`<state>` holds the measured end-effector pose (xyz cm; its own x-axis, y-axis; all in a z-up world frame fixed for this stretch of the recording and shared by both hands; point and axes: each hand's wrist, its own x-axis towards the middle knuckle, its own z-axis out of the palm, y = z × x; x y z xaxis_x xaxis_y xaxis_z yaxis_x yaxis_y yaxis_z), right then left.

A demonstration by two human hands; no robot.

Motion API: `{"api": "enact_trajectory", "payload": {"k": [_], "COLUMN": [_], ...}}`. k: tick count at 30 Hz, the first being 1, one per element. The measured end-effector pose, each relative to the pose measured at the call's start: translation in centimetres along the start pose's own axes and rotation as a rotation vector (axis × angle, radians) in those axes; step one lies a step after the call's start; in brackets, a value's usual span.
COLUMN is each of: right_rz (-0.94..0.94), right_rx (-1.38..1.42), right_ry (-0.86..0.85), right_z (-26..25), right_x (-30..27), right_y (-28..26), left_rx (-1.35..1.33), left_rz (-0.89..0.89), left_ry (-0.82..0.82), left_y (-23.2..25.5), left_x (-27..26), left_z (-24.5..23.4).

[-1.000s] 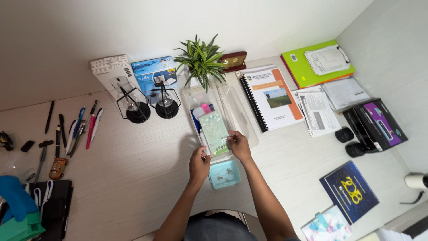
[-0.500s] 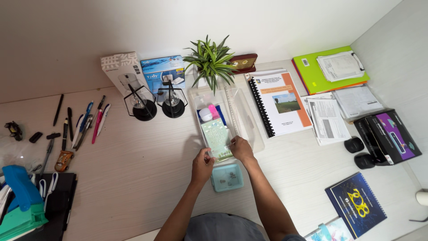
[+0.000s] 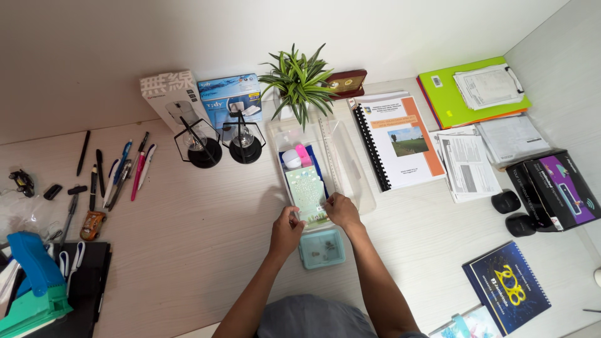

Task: The person organizes a cluttered desk by arranging various items. They place a blue box and a white box on the wall, then position two black geometric candle holders. They place a pink highlighter into a clear organizer, arrange a sticker sheet, and stack two staplers. Finally, they open a small black box and handle a black wallet and a pen.

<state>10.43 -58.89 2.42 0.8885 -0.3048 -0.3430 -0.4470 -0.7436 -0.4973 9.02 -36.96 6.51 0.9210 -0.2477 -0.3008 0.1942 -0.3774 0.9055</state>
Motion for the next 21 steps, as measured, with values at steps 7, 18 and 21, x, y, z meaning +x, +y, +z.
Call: {"api": "enact_trajectory", "payload": {"k": [7,18,21], "right_rz": [0.000,0.024,0.053], "right_rx": [-0.041,0.063,0.082], "right_ry": [0.012,0.036,0.058], "right_z": [0.0,-1.8,-2.0], "right_x": [-0.1,0.7,0.8], "right_y": [-1.0,0.7,1.4], "left_rx": [-0.037,-0.003,0.030], "left_rz": [0.021,0.026,0.024], "left_ry": [0.006,0.004,0.006], "left_y": [-0.3,-0.7,-0.2], "left_x": [0.1,-0.1,-0.3], "left_z": [0.0,0.1,-0.1]}}
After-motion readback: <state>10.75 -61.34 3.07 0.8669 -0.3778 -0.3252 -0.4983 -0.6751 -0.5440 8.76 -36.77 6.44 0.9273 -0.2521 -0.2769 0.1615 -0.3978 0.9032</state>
